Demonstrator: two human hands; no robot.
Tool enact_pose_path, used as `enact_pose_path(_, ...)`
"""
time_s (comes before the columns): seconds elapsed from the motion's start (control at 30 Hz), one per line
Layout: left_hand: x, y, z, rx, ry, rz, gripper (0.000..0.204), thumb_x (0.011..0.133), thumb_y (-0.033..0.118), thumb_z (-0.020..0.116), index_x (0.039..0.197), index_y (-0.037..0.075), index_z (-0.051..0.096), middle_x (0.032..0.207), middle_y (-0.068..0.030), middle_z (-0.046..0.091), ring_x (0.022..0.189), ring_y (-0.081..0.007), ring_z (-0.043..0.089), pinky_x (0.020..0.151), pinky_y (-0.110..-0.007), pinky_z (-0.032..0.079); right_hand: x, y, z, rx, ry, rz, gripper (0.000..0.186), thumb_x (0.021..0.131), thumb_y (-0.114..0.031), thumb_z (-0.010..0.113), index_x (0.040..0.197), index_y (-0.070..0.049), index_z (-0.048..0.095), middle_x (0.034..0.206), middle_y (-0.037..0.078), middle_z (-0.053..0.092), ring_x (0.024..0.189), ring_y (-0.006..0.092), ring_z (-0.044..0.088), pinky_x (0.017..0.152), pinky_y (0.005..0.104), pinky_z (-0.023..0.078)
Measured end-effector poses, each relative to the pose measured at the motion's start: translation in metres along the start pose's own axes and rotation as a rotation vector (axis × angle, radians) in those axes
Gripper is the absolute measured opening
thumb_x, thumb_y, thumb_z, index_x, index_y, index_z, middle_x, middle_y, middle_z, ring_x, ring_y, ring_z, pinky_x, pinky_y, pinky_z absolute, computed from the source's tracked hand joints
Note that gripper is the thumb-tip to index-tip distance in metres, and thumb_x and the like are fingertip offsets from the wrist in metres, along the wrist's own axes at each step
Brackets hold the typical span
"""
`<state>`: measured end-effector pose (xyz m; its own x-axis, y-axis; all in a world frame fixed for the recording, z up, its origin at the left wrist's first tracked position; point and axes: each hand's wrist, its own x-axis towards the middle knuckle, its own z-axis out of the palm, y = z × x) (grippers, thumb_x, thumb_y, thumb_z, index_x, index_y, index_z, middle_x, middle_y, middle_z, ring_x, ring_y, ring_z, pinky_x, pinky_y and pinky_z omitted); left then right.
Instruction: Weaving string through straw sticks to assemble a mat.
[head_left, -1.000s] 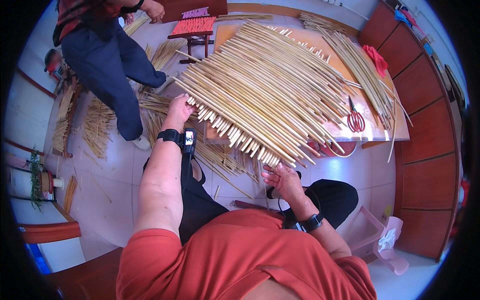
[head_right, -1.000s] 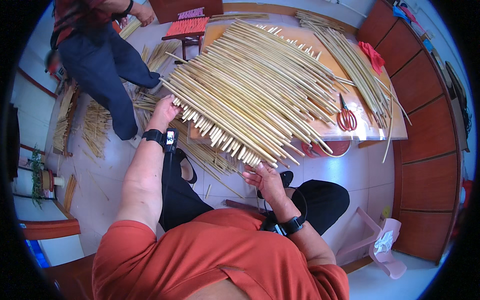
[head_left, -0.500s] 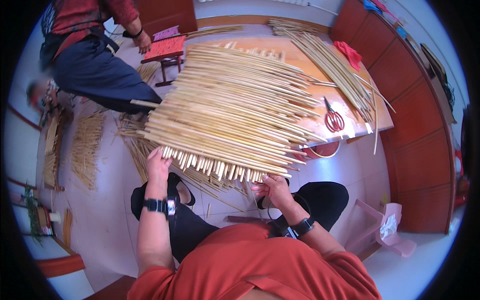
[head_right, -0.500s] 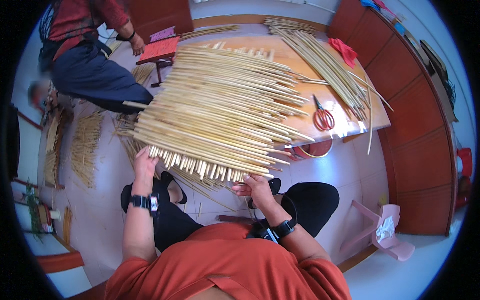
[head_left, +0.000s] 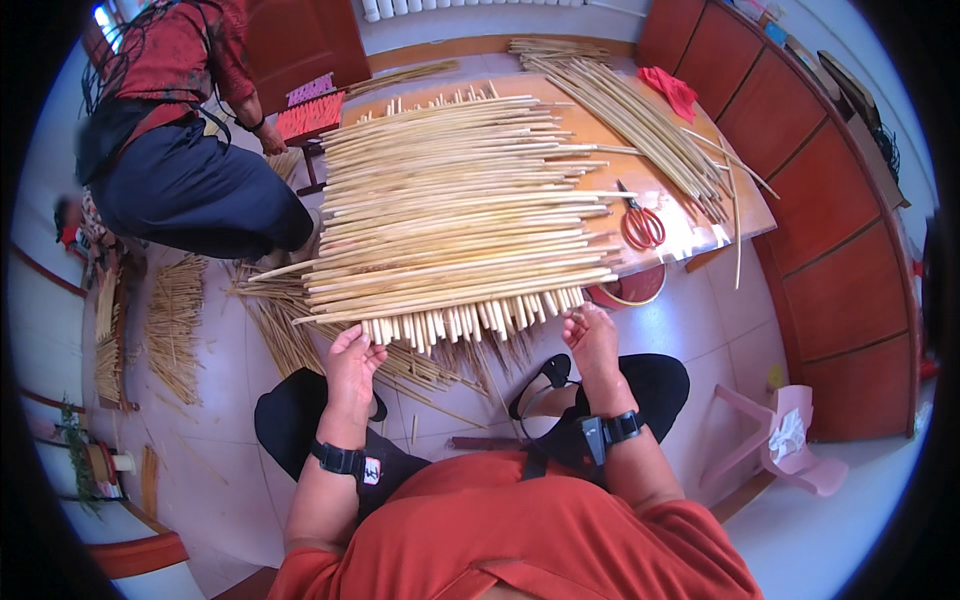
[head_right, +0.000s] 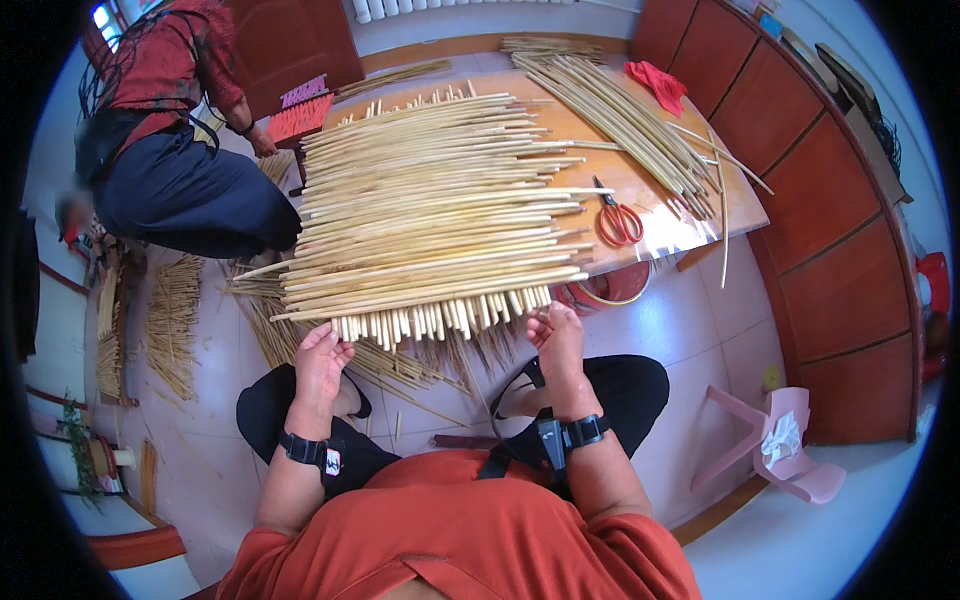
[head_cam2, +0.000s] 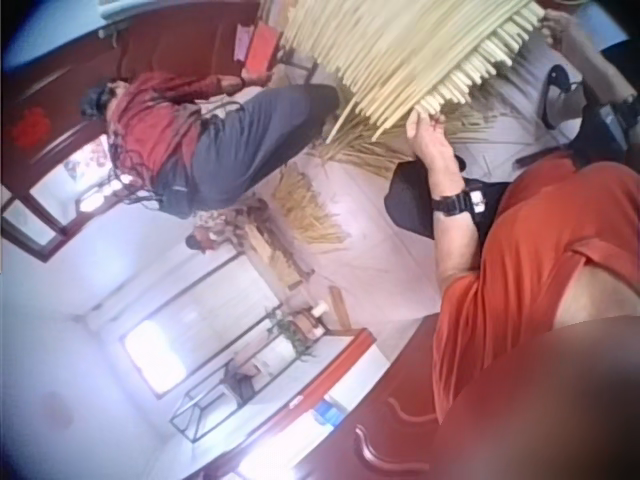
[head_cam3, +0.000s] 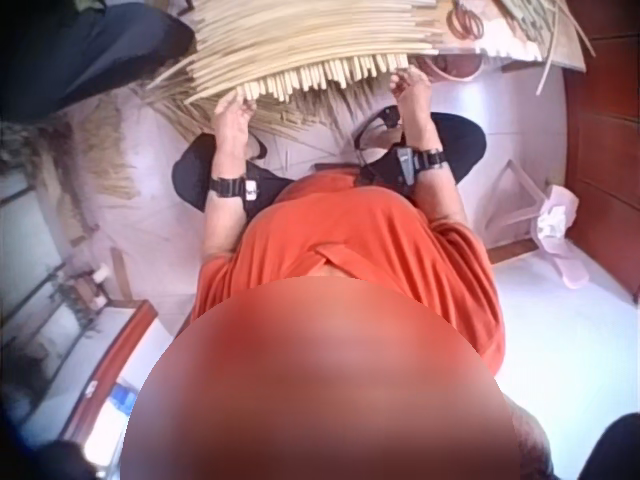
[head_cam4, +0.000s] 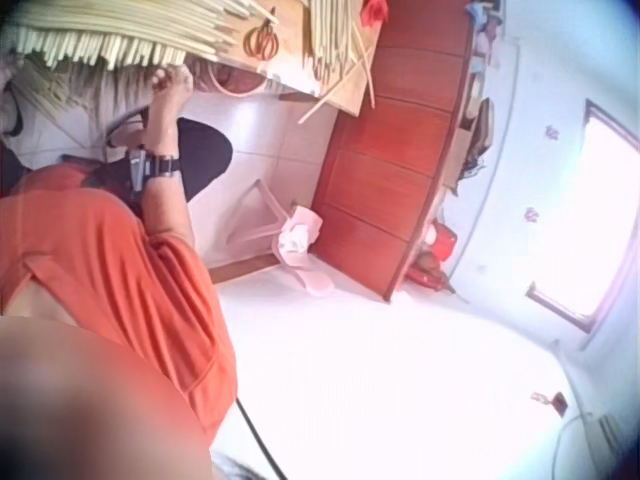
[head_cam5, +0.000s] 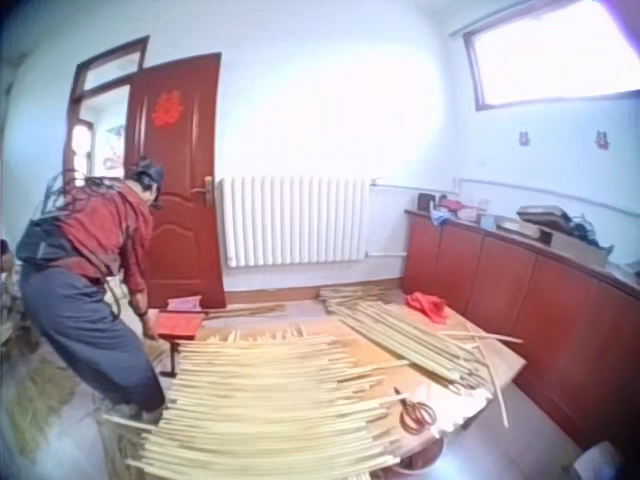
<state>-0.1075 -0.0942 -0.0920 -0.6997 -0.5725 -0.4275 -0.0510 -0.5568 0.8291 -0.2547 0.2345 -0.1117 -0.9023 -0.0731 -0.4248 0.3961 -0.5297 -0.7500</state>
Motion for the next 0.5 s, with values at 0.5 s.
enact_pose_path(0.5, 0.031, 0.016, 0.003, 0.75, 0.148, 0.019, 0.021, 0.089, 0.011, 0.061, 0.107, 0.0, 0.06, 0.08, -0.0078, 0.064, 0.053, -0.0138, 0.058, 0.047, -0.024, 0.048, 0.007, -0.013, -0.022, -0.366, -0.094, -0.014, 0.038, 0.092, -0.01, 0.05, 0.129, -0.001, 0.048, 0.108, 0.012, 0.064, 0.08, 0.0144, 0.065, 0.06, 0.0231, 0.047)
